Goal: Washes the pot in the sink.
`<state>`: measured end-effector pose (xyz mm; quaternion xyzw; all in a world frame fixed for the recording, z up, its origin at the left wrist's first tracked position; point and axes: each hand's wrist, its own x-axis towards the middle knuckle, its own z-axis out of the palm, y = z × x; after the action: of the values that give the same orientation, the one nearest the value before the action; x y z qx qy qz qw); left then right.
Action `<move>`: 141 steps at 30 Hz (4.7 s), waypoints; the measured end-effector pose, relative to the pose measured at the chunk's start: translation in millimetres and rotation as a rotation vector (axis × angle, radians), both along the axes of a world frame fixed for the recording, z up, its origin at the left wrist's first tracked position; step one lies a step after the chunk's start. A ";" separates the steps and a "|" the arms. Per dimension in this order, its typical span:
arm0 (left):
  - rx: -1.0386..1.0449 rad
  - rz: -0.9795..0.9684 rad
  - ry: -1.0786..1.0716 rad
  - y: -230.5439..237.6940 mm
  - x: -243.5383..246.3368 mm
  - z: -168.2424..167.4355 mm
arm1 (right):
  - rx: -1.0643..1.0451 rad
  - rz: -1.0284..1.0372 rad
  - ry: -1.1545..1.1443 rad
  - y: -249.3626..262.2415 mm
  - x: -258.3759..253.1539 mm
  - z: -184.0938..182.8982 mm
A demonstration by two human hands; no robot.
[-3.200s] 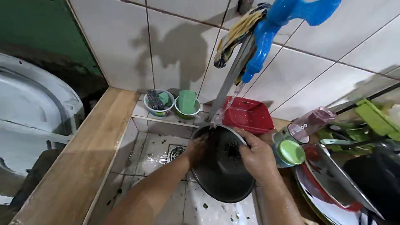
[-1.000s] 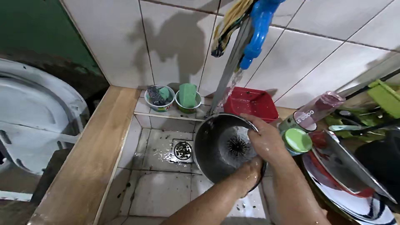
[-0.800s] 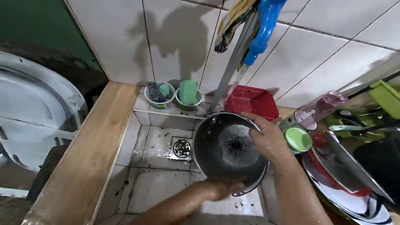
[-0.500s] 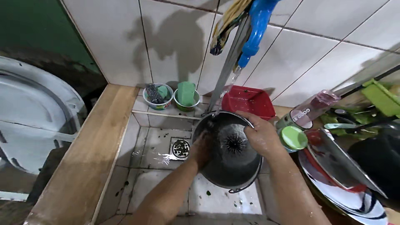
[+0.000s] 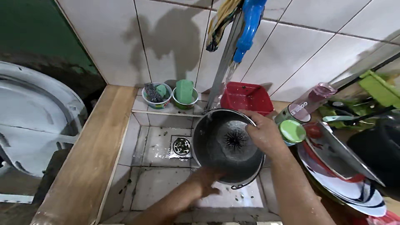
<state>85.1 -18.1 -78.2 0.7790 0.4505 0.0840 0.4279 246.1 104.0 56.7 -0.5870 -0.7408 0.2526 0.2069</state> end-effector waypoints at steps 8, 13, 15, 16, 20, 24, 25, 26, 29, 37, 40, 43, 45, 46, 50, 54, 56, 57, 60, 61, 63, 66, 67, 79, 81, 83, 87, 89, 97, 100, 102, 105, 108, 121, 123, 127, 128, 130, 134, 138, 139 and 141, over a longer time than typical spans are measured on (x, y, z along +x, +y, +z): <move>0.274 0.043 0.289 24.2 -10.6 -39.0 | -0.014 -0.056 0.054 -0.8 -3.6 -2.1; 0.414 0.104 0.067 12.8 -1.4 -47.9 | -0.015 -0.022 0.041 10.0 -7.3 2.1; 0.379 0.110 0.025 7.0 2.2 -40.3 | -0.052 0.008 0.036 15.4 -10.7 6.8; 0.354 0.115 0.009 2.5 4.7 -35.9 | -0.075 0.025 0.015 15.7 -11.2 9.6; 0.178 0.213 -0.078 -14.0 23.4 8.8 | -0.097 0.056 -0.083 0.5 -9.5 16.2; -0.121 0.297 -0.207 -3.8 32.8 78.9 | -0.099 0.006 -0.011 -24.7 -9.1 23.8; -0.146 0.351 -0.271 1.5 33.4 89.9 | -0.102 0.004 0.013 -28.9 -9.0 24.3; -0.167 0.414 -0.347 7.9 33.8 97.6 | -0.105 0.005 0.036 -32.5 -9.9 23.5; -0.272 0.539 -0.678 21.0 32.8 102.9 | -0.088 0.036 0.025 -40.5 -19.1 12.6; -0.210 0.082 -0.409 -4.0 26.8 26.2 | -0.032 0.058 -0.138 -16.0 -26.7 -1.3; -0.062 -0.105 -0.025 30.9 5.7 -4.9 | -0.013 0.068 -0.123 -13.9 -22.2 -2.7; 0.223 -0.074 0.451 84.1 -24.5 -32.4 | 0.019 0.069 -0.109 -14.2 -25.0 -3.3; 0.364 0.114 0.502 112.6 -31.1 -24.3 | 0.000 0.079 -0.102 -12.7 -24.5 -1.6; 0.461 0.161 0.475 121.9 -31.3 -25.9 | -0.011 0.083 -0.096 -10.3 -22.9 0.0; 0.465 0.224 0.492 116.3 7.4 -47.4 | -0.094 0.036 -0.069 -1.0 -18.1 8.0; -0.126 0.381 0.212 79.2 67.8 -18.3 | -0.096 0.031 -0.085 3.5 -20.0 10.0; -0.326 0.343 -0.080 65.5 77.5 25.6 | -0.098 0.025 -0.082 4.3 -20.0 9.9; -0.369 0.339 -0.293 57.8 77.1 48.2 | -0.102 0.024 -0.074 4.2 -19.5 9.9; -0.408 0.397 -0.766 41.9 76.7 72.7 | -0.105 0.012 -0.060 5.0 -17.4 9.1; -0.390 0.358 -0.830 37.4 72.2 69.6 | -0.108 -0.002 -0.064 5.2 -17.5 9.8; -0.336 0.152 -0.687 32.5 51.9 56.7 | -0.100 -0.020 -0.064 5.8 -16.6 10.0; -0.105 -0.108 -0.015 45.5 23.6 13.3 | -0.087 -0.005 -0.036 6.8 -8.1 6.6; -0.039 -0.120 0.190 56.2 14.0 -3.2 | -0.083 0.002 -0.022 6.1 -7.4 5.2; -0.012 0.036 0.106 56.6 42.1 1.0 | -0.083 0.079 -0.073 18.4 -7.7 6.1; -0.179 -0.017 -0.140 39.1 47.7 23.6 | -0.090 0.050 -0.060 16.1 -5.3 5.6; -0.231 0.007 -0.231 19.8 31.5 28.6 | -0.108 -0.012 -0.036 13.5 -2.4 4.3; -0.201 0.364 -0.187 5.6 -26.8 26.3 | -0.058 -0.066 -0.048 12.8 9.4 -1.7; -0.007 0.675 -0.199 7.2 -42.2 12.8 | -0.045 -0.062 -0.062 13.6 14.7 -2.8; -0.369 1.207 -0.735 36.1 -7.0 -48.7 | -0.108 -0.072 -0.048 1.4 -10.4 6.0; -0.393 1.197 -0.693 32.6 -3.7 -45.7 | -0.125 -0.080 -0.075 -2.6 -15.0 9.2; -0.387 1.121 -0.569 31.8 -10.4 -42.8 | -0.124 -0.089 -0.093 -3.2 -16.2 9.5; -0.306 1.057 -0.410 31.1 -27.5 -36.1 | -0.109 -0.105 -0.087 -2.6 -16.0 8.4; -0.060 1.150 -0.416 36.0 -51.8 -29.2 | -0.120 -0.120 -0.084 -1.6 -14.8 8.2; 0.120 1.136 0.505 175.7 -186.2 92.4 | -0.079 -0.109 -0.111 5.7 -12.3 1.2; 0.100 1.094 0.583 180.5 -184.4 95.4 | -0.087 -0.118 -0.113 7.0 -10.3 1.0; 0.077 1.055 0.661 190.9 -186.7 81.2 | -0.091 -0.132 -0.110 6.0 -7.0 -1.6; 0.090 1.072 0.651 193.8 -190.8 75.0 | -0.090 -0.138 -0.106 4.9 -6.8 -1.9; 0.139 1.135 0.549 195.2 -202.0 68.5 | -0.082 -0.162 -0.083 2.1 -7.4 -2.5; 0.423 1.196 0.181 176.1 -217.2 87.8 | -0.108 -0.176 -0.072 1.5 -9.1 -0.5; 0.463 0.907 0.072 111.6 -158.9 110.6 | -0.127 -0.143 -0.086 4.3 -10.7 3.7; 0.414 0.804 0.077 91.1 -129.4 106.6 | -0.122 -0.137 -0.086 5.8 -11.7 4.4; 0.207 0.578 0.058 51.7 -65.5 86.6 | -0.124 -0.129 -0.086 7.7 -14.2 4.8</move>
<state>19.5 33.5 8.3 0.6604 0.6544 0.2252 0.2914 231.9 111.6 61.5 -0.6554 -0.6927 0.2586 0.1542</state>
